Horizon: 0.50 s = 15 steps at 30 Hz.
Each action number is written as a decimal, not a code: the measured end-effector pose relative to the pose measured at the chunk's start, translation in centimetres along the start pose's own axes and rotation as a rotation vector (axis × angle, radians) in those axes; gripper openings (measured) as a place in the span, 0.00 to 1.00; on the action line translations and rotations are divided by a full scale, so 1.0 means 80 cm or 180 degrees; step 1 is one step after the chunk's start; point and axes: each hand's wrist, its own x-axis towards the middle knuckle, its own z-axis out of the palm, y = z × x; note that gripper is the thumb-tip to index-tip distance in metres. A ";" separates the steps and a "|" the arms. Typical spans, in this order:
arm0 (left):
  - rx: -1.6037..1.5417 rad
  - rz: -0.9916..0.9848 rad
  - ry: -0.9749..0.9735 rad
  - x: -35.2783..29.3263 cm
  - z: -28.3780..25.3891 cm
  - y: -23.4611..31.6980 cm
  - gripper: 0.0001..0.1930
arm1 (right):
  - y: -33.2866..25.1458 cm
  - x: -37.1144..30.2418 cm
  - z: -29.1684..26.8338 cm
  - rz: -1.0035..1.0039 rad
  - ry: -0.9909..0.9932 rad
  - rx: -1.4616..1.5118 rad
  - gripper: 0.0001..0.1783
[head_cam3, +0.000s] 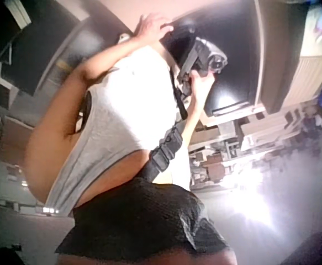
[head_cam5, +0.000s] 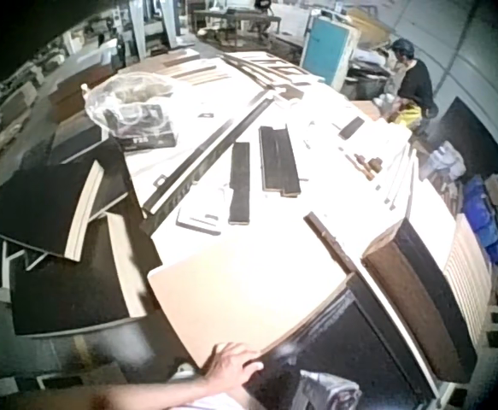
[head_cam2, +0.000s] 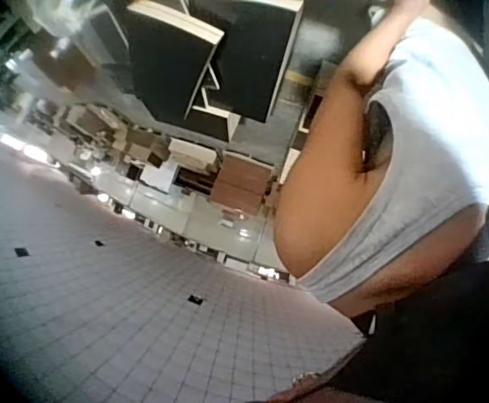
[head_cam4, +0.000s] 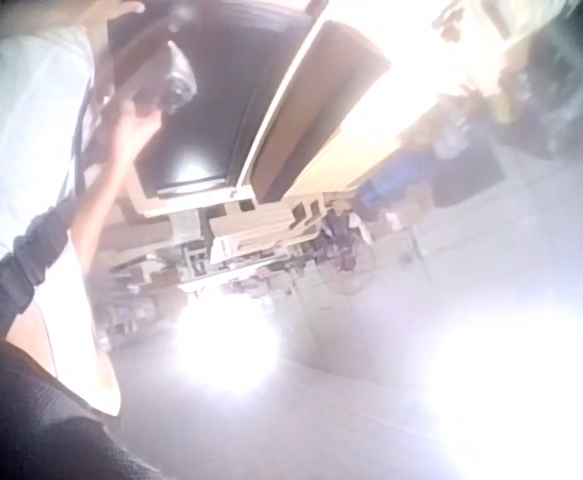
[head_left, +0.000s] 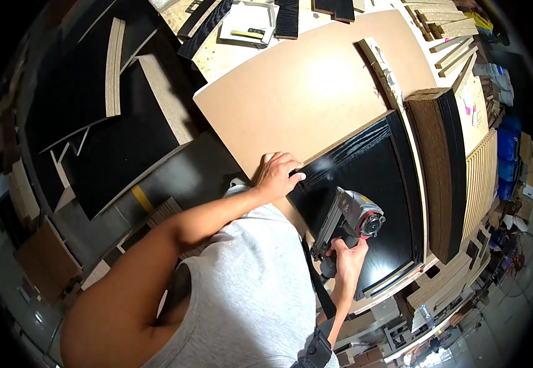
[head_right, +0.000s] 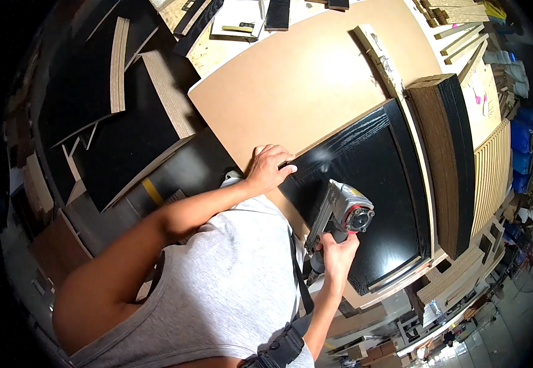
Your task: The person places a wooden panel onto a workbench and fastens wooden frame pieces along its perimeter using a pneumatic nail gun. The person then moves the assembled panel aside and repeats the process with another wooden panel.
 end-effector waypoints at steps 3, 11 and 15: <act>-0.0001 -0.0053 -0.0066 0.001 0.000 -0.001 0.13 | -0.005 0.005 -0.001 -0.0011 -0.0037 0.0024 0.13; -0.0051 -0.0156 -0.0220 0.006 0.000 0.000 0.12 | -0.028 0.031 -0.006 -0.0146 -0.0040 -0.0031 0.07; 0.0015 -0.0156 -0.0205 0.009 -0.003 0.000 0.12 | -0.049 0.064 -0.006 -0.0200 -0.0194 0.0057 0.11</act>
